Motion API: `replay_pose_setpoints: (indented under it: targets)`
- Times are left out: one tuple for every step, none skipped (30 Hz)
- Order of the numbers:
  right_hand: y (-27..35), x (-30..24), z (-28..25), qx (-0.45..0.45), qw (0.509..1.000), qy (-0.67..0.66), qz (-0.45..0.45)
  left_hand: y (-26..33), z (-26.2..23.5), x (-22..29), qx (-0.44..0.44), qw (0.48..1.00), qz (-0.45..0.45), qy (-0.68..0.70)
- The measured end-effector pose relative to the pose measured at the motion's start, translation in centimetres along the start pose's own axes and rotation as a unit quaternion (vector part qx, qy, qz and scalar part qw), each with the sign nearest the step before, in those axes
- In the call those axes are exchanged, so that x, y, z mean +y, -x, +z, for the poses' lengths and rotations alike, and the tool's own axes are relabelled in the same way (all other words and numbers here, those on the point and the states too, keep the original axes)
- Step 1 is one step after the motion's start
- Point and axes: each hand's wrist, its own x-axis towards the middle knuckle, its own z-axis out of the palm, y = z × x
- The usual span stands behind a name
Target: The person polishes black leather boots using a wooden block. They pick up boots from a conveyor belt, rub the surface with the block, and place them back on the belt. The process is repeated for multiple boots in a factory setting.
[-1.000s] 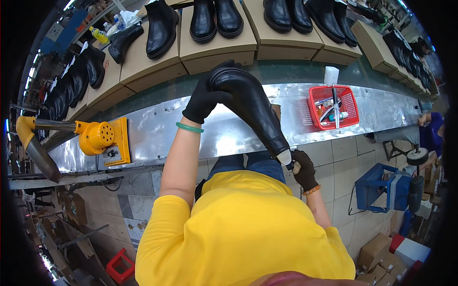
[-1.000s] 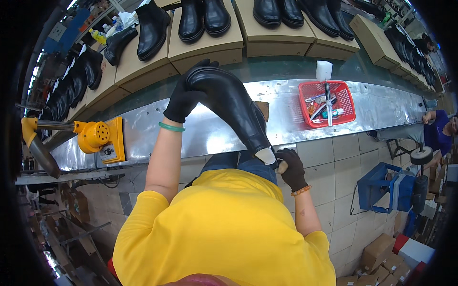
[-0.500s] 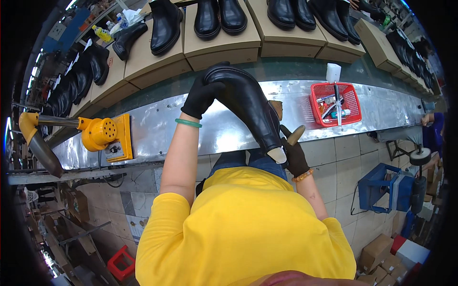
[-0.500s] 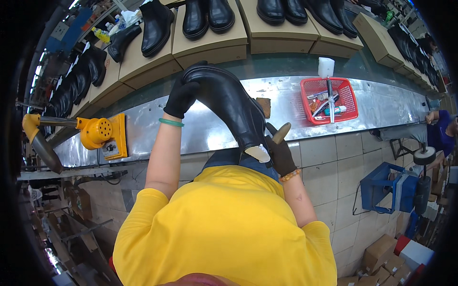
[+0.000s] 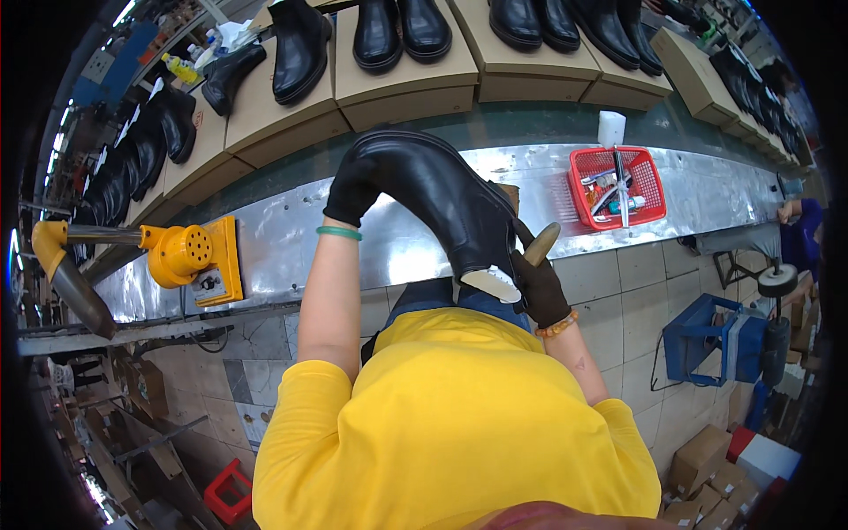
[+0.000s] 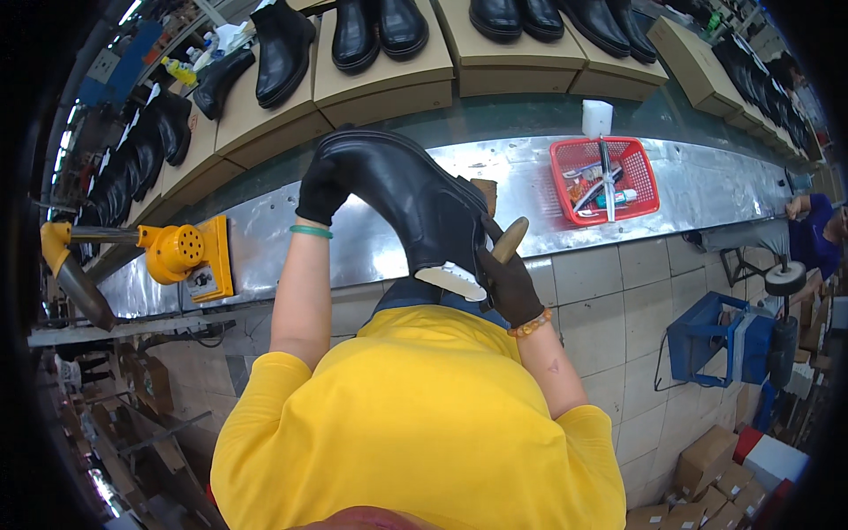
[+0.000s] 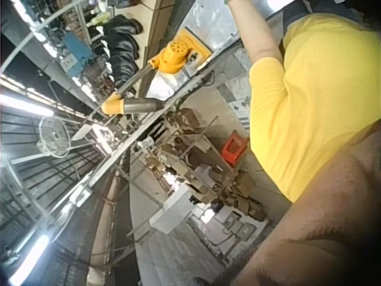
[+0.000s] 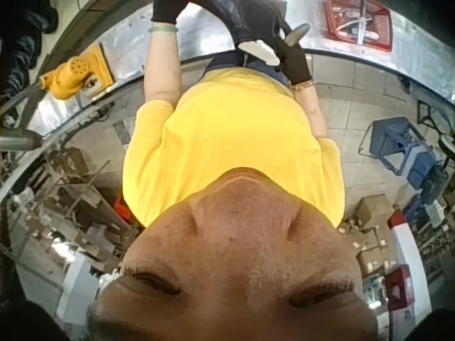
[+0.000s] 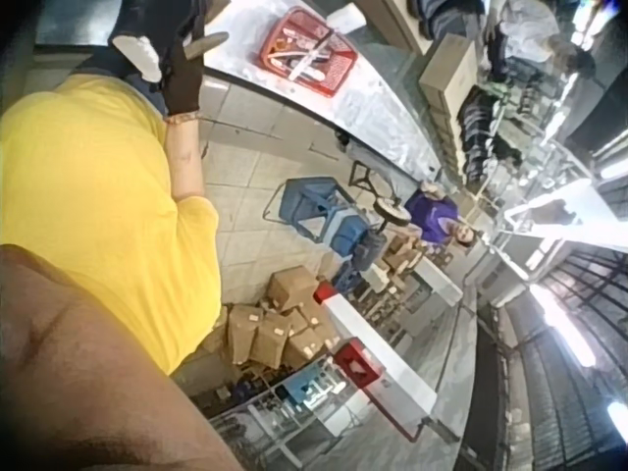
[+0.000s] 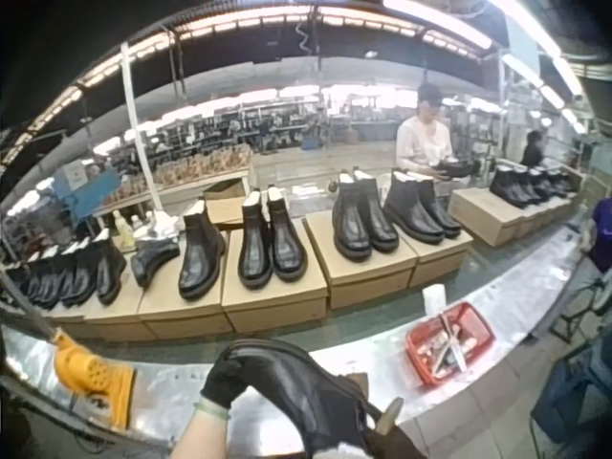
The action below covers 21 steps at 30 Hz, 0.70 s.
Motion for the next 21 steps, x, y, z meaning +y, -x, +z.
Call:
replay_pose_setpoints:
  targets:
    - [0.1,-0.3,0.2,0.017,0.997,-0.081,-0.002,0.3,-0.2,0.4,-0.008,1.000,-0.007,0.011]
    - [0.1,-0.2,0.1,0.022,0.996,-0.089,0.000,0.7,-1.6,0.5,0.010,0.999,-0.042,0.010]
    - [-0.1,-0.1,0.0,0.027,0.995,-0.097,0.002,1.1,-2.8,0.5,0.001,0.999,-0.054,-0.005]
    - [-0.2,-0.1,-0.1,0.032,0.994,-0.105,0.004,1.4,-3.2,0.6,-0.007,0.998,-0.064,-0.020]
    - [-0.2,-0.4,-0.2,0.039,0.995,-0.096,-0.010,1.7,-3.5,0.7,-0.015,0.997,-0.074,-0.035]
    - [-0.2,-0.9,-0.2,0.046,0.995,-0.087,-0.023,1.9,-3.9,0.9,-0.014,0.994,-0.086,-0.062]
    - [-0.1,-1.5,-0.1,0.052,0.995,-0.078,-0.036,2.1,-4.0,1.1,-0.013,0.993,-0.086,-0.081]
    - [-0.1,-2.0,0.1,0.059,0.995,-0.076,-0.040,2.2,-4.1,1.2,-0.013,0.991,-0.086,-0.101]
    - [0.0,-1.9,-0.1,0.065,0.995,-0.069,-0.038,2.3,-4.3,1.3,-0.012,0.989,-0.086,-0.120]
    - [0.0,-1.7,-0.3,0.070,0.995,-0.061,-0.036,2.3,-4.3,1.5,-0.017,0.986,-0.103,-0.128]
    - [0.0,-1.6,-0.5,0.075,0.995,-0.053,-0.035,2.3,-4.4,1.8,-0.010,0.977,-0.115,-0.180]
    - [0.0,-1.7,-0.6,0.081,0.995,-0.050,-0.040,2.4,-4.5,2.3,-0.004,0.965,-0.126,-0.230]
    - [0.0,-1.8,-0.6,0.088,0.994,-0.047,-0.045,2.3,-4.0,2.6,0.002,0.950,-0.138,-0.279]
    - [0.1,-2.0,-0.6,0.096,0.993,-0.043,-0.050,2.3,-3.5,3.0,0.005,0.940,-0.170,-0.297]
    - [0.1,-2.1,-0.6,0.101,0.993,-0.031,-0.056,2.3,-2.9,3.2,0.003,0.928,-0.179,-0.328]
    - [0.1,-2.3,-0.5,0.104,0.992,-0.020,-0.063,2.3,-2.3,3.4,0.002,0.914,-0.188,-0.360]
    - [0.1,-2.6,-0.5,0.108,0.992,-0.010,-0.070,2.4,-2.0,3.4,-0.001,0.899,-0.196,-0.391]
    - [0.2,-2.8,-0.5,0.110,0.992,-0.012,-0.065,2.5,-1.9,3.1,0.003,0.895,-0.198,-0.399]
    - [0.3,-3.2,-0.5,0.111,0.992,-0.014,-0.059,2.6,-1.9,2.9,0.009,0.891,-0.199,-0.408]
    - [0.4,-3.5,-0.5,0.112,0.992,-0.016,-0.054,2.7,-1.9,2.6,0.014,0.887,-0.201,-0.416]
    - [0.5,-3.7,-0.5,0.113,0.991,-0.019,-0.062,2.8,-2.2,2.1,0.016,0.890,-0.197,-0.411]
